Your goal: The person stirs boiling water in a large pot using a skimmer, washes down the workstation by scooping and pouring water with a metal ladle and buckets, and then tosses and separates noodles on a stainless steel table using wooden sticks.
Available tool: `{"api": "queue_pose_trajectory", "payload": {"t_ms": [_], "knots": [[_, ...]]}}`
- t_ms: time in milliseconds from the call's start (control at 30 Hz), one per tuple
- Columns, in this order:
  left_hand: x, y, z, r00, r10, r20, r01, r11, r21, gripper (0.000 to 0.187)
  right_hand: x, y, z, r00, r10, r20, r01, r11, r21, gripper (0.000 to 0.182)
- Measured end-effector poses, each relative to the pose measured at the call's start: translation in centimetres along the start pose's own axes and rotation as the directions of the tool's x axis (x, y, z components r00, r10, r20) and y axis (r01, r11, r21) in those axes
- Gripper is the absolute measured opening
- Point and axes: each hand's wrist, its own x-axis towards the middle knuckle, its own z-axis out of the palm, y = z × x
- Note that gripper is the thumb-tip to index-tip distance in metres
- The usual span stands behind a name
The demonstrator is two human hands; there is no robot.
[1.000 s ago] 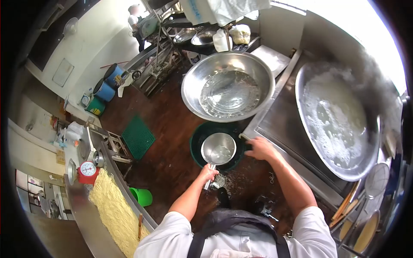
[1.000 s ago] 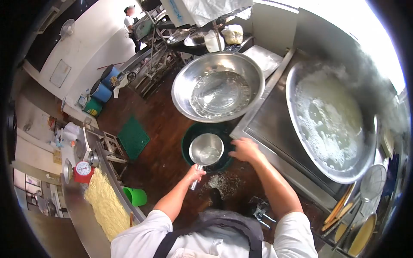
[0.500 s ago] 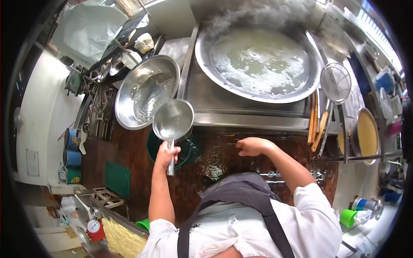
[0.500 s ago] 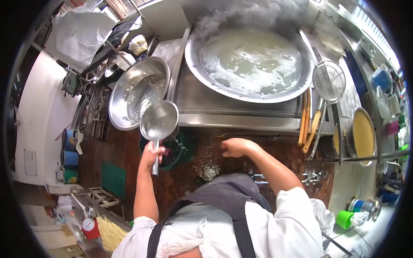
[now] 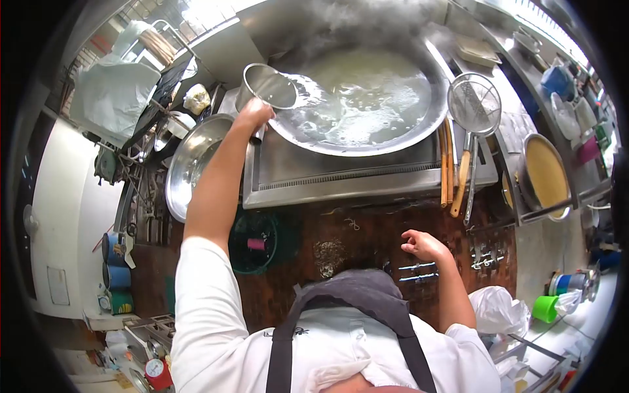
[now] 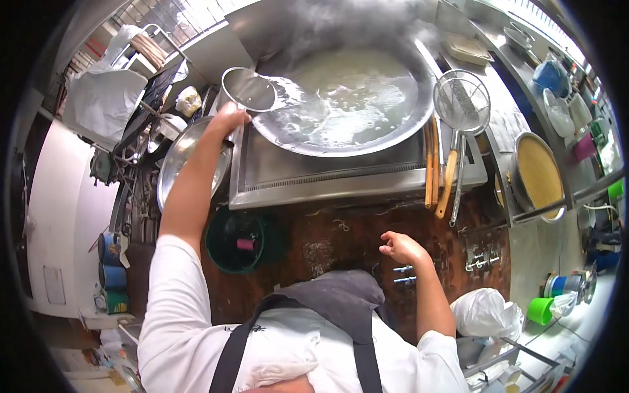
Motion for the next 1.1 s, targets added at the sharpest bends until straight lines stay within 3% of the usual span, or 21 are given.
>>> {"api": "queue_pose_trajectory", "payload": {"t_ms": [67,200,267,333,367,400,433,467,533,633,700,733,767,800,867,900,1000,1100], "knots": [[9.4,-1.2,2.0,0.985,0.105,-0.133,-0.042,0.911,0.411,0.035,-1.2,0.6,-0.1,0.999,0.033,-0.026,-0.032,0.999,0.032,0.048],[8.1,6.1,-1.8,0.968,0.096,-0.232,0.023,0.885,0.465,0.034,-3.4,1.4,0.5,0.993,0.087,-0.074,-0.081,0.994,0.078,0.047],[9.5,7.0,-2.6,0.94,0.085,-0.331,0.017,0.956,0.293,0.032,-3.8,1.7,0.8,0.991,0.088,-0.103,-0.078,0.992,0.094,0.048],[7.2,10.9,-4.9,0.934,0.218,-0.284,-0.079,0.899,0.431,0.034,-3.7,1.1,1.2,0.987,0.084,-0.136,-0.069,0.991,0.112,0.047],[8.3,11.6,-4.5,0.884,0.18,-0.432,0.0,0.923,0.384,0.032,-3.3,0.7,1.5,0.989,0.085,-0.12,-0.073,0.992,0.105,0.048],[9.8,11.7,-4.6,0.834,0.229,-0.502,-0.039,0.932,0.361,0.031,-2.6,0.2,1.8,0.991,0.086,-0.103,-0.077,0.992,0.097,0.049],[5.5,14.4,-6.2,0.877,0.165,-0.45,0.011,0.932,0.364,0.027,-1.8,-0.6,1.9,0.994,0.06,-0.09,-0.053,0.996,0.077,0.049],[6.2,14.2,-6.4,0.852,0.197,-0.485,0.0,0.927,0.376,0.027,-0.9,-1.7,2.0,0.997,0.034,-0.073,-0.03,0.998,0.06,0.049],[6.8,13.5,-5.5,0.774,0.265,-0.575,0.147,0.808,0.57,0.027,1.3,-4.1,2.7,0.998,-0.041,-0.04,0.041,0.999,0.0,0.048],[7.5,5.7,-2.4,0.694,0.383,-0.61,-0.209,0.918,0.338,0.031,6.1,-7.6,4.7,0.983,-0.185,0.004,0.184,0.977,-0.102,0.046],[5.5,-2.0,1.9,0.802,0.312,-0.509,-0.283,0.95,0.135,0.032,10.3,-10.4,6.6,0.966,-0.257,0.015,0.255,0.95,-0.18,0.05],[1.8,-4.3,2.6,0.937,0.15,-0.317,-0.138,0.989,0.06,0.034,12.4,-12.1,7.9,0.959,-0.283,0.014,0.278,0.932,-0.233,0.054],[-0.3,-9.7,6.6,0.88,0.117,-0.46,-0.201,0.97,-0.136,0.039,15.1,-13.5,9.5,0.943,-0.33,-0.029,0.315,0.921,-0.228,0.058],[-4.4,-13.1,7.5,0.935,0.036,-0.352,-0.118,0.97,-0.213,0.048,17.8,-14.8,11.3,0.925,-0.374,-0.065,0.352,0.909,-0.223,0.062],[-11.3,-21.5,11.6,0.978,-0.18,-0.103,0.065,0.736,-0.674,0.041,23.4,-18.2,14.8,0.879,-0.467,-0.098,0.413,0.846,-0.336,0.069],[-15.1,-25.1,13.4,0.965,-0.259,-0.022,0.152,0.633,-0.759,0.036,25.8,-20.3,16.0,0.868,-0.486,-0.099,0.413,0.819,-0.399,0.072],[-26.2,-33.7,17.0,0.871,-0.47,0.142,0.304,0.288,-0.908,0.028,34.3,-24.5,21.0,0.787,-0.615,-0.049,0.429,0.602,-0.673,0.084],[-32.9,-41.3,20.2,0.744,-0.622,0.244,0.481,0.245,-0.841,0.03,40.5,-27.4,25.6,0.811,-0.584,0.022,0.386,0.507,-0.77,0.095]]}}
